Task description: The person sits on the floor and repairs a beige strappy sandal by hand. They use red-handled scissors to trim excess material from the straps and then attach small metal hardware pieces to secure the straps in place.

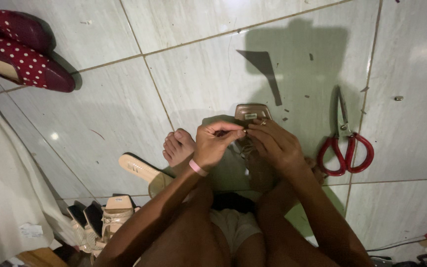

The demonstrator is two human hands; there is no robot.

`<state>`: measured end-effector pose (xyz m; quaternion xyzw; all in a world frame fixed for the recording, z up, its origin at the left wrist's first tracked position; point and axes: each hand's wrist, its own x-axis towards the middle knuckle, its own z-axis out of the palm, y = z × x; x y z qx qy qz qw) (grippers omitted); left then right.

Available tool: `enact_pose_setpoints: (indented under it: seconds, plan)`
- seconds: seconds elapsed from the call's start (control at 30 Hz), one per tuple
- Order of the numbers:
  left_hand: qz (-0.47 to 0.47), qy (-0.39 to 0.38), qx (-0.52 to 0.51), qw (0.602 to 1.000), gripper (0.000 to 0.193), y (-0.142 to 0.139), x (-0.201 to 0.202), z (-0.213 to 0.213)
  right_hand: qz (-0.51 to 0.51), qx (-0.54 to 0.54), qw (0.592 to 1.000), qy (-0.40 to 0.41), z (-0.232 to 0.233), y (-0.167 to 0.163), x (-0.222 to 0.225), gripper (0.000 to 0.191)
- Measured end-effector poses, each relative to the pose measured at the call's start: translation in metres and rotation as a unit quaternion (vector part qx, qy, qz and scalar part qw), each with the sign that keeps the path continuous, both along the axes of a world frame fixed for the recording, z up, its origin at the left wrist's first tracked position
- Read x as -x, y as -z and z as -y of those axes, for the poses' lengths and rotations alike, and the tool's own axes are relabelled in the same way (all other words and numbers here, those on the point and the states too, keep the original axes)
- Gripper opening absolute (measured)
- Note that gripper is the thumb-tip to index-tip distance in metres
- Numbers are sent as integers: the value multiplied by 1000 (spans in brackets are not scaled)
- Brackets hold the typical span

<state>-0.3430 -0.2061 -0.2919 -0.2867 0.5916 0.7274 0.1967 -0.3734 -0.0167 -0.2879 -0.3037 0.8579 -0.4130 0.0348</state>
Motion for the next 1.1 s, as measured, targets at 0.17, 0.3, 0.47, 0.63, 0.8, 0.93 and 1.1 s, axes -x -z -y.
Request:
enact_pose_setpoints:
  seconds: [0.17,0.3,0.47,0.63,0.8,0.93,1.1]
  plan:
    - [9,-14,-5,1000,12,0,0,-2,8,11,1000,4,1,3,1,24]
    - [18,-23,15,999,12,-1,-2,-6,-18,-2,1000,-1,2,7,0,21]
    - [6,-74,7,997,10,-4,-5,-14,-22,-1,1000,2,3,12,-1,21]
    - [14,-69,-11,997,11,-3,-4,-11,29,9,999,23,-3,12,-11,29]
    - [9,-30,-32,999,12,0,-1,-4,67,34,995,59,-2,14,-18,30]
    - [11,-13,-27,999,11,1,-2,-2,63,4,998,31,-7,14,-14,32]
    - [1,-20,-26,999,12,4,-2,-3,42,11,998,34,-7,13,-12,34]
